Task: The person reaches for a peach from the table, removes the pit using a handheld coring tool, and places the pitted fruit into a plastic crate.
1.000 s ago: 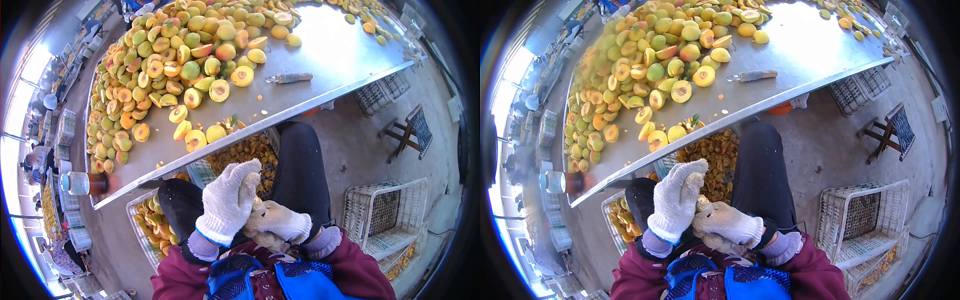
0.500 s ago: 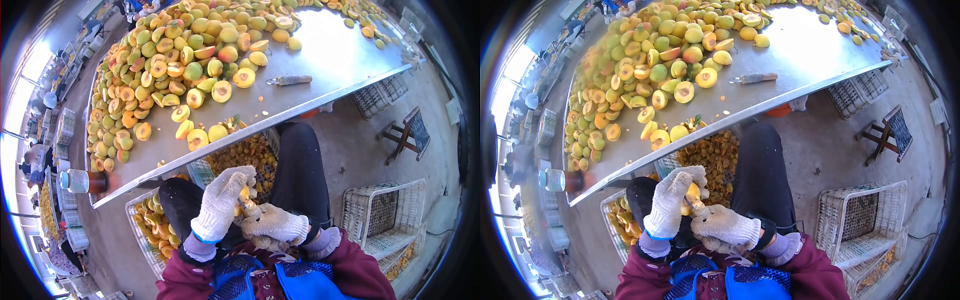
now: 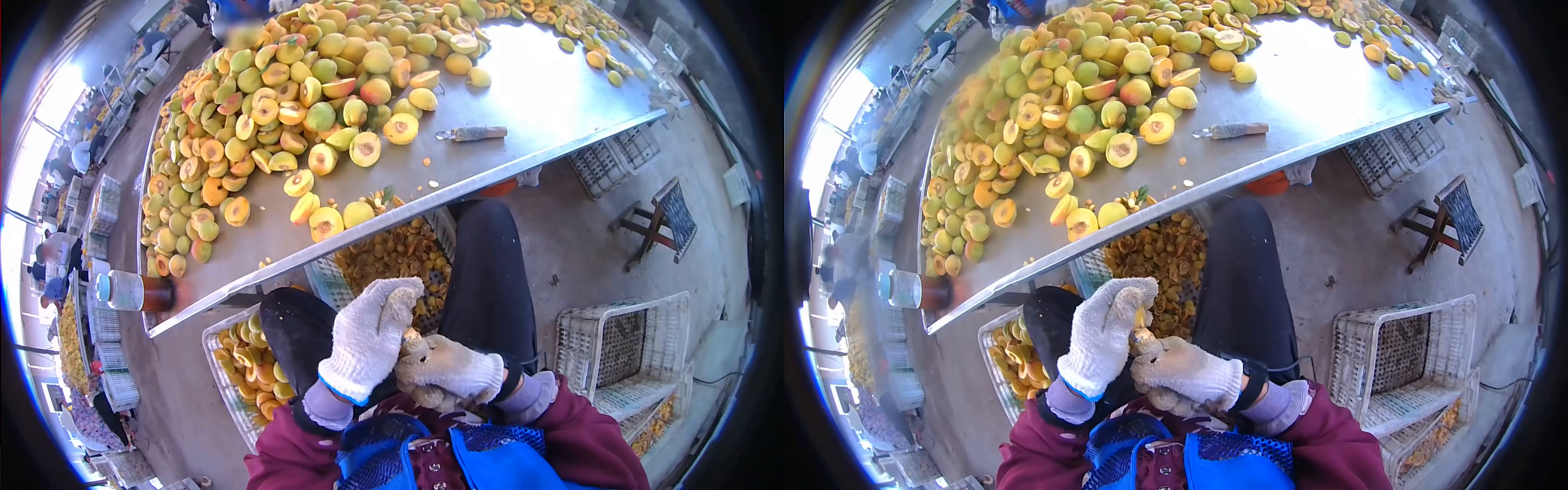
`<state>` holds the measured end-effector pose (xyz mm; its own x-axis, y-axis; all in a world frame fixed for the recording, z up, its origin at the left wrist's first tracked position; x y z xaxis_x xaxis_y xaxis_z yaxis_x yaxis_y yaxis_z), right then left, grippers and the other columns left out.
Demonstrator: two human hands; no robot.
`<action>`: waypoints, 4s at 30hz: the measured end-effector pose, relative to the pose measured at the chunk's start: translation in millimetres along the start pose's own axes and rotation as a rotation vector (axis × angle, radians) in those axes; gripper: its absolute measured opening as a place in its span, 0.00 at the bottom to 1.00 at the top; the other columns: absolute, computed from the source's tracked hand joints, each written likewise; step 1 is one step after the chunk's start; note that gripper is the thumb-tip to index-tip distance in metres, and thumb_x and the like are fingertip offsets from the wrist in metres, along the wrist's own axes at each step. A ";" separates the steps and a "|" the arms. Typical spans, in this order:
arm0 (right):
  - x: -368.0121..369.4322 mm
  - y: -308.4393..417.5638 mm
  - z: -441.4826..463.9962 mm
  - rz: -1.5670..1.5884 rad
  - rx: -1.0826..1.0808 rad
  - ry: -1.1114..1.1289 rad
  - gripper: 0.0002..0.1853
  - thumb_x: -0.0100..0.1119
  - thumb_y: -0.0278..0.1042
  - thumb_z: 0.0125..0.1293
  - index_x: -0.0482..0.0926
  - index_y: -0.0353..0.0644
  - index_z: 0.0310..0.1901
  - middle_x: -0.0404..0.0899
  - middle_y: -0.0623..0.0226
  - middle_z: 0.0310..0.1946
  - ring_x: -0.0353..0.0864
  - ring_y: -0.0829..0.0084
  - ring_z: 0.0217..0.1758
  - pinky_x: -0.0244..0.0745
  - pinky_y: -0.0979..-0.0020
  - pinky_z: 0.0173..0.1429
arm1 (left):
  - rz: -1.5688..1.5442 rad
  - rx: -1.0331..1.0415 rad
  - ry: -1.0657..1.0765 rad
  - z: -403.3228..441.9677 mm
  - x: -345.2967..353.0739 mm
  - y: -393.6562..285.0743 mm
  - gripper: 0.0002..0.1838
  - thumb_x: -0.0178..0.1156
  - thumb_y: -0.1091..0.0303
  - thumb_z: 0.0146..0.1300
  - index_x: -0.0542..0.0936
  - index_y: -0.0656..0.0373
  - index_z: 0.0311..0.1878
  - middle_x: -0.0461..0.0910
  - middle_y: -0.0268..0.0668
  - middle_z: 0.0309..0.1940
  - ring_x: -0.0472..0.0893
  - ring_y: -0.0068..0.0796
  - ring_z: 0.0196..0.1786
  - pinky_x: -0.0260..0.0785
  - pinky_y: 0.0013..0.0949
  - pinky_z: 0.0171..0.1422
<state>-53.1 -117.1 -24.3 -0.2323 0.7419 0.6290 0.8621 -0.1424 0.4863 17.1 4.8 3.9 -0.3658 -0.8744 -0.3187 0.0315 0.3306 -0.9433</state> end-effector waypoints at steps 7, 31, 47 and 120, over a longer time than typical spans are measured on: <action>13.1 23.7 -8.9 -0.239 -0.092 -0.155 0.10 0.57 0.44 0.66 0.76 0.47 0.35 0.72 0.75 0.17 0.68 0.84 0.14 0.61 0.79 0.16 | -0.565 -0.270 0.039 0.3 -15.7 -9.6 0.24 0.50 0.50 0.73 0.78 0.66 0.52 0.80 0.39 0.37 0.81 0.29 0.37 0.75 0.32 0.45; -102.5 222.1 30.0 -1.594 -0.812 -0.971 0.19 0.56 0.53 0.63 0.76 0.46 0.44 0.80 0.60 0.48 0.79 0.58 0.54 0.73 0.58 0.57 | -0.910 -0.479 -0.194 -12.5 -33.9 69.7 0.26 0.53 0.48 0.71 0.73 0.62 0.58 0.79 0.42 0.43 0.84 0.39 0.45 0.80 0.35 0.35; -153.5 210.5 -6.5 -1.328 -1.034 -1.441 0.13 0.59 0.33 0.59 0.76 0.47 0.47 0.81 0.64 0.39 0.83 0.64 0.38 0.77 0.65 0.41 | -0.938 -0.457 -0.078 1.1 -30.6 61.2 0.31 0.53 0.43 0.69 0.73 0.64 0.58 0.79 0.42 0.45 0.83 0.40 0.46 0.80 0.34 0.37; 39.4 32.2 -4.3 -1.011 -0.628 -0.649 0.22 0.62 0.56 0.61 0.74 0.47 0.45 0.81 0.59 0.22 0.83 0.52 0.26 0.76 0.56 0.30 | -1.075 -0.095 -0.265 -32.1 -27.4 11.5 0.28 0.58 0.52 0.67 0.67 0.57 0.63 0.75 0.44 0.53 0.77 0.40 0.55 0.74 0.42 0.57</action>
<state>-36.4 -95.3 18.7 -0.2339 0.8469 -0.4775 0.0522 0.5014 0.8637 -2.3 44.0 4.8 0.0505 -0.7666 0.6401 -0.2579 -0.6292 -0.7332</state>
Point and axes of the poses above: each hand's wrist, its own z-axis towards the middle knuckle, its own x-axis out of the palm, y = z × x, the point moved 3 cm from there along z, towards the middle knuckle
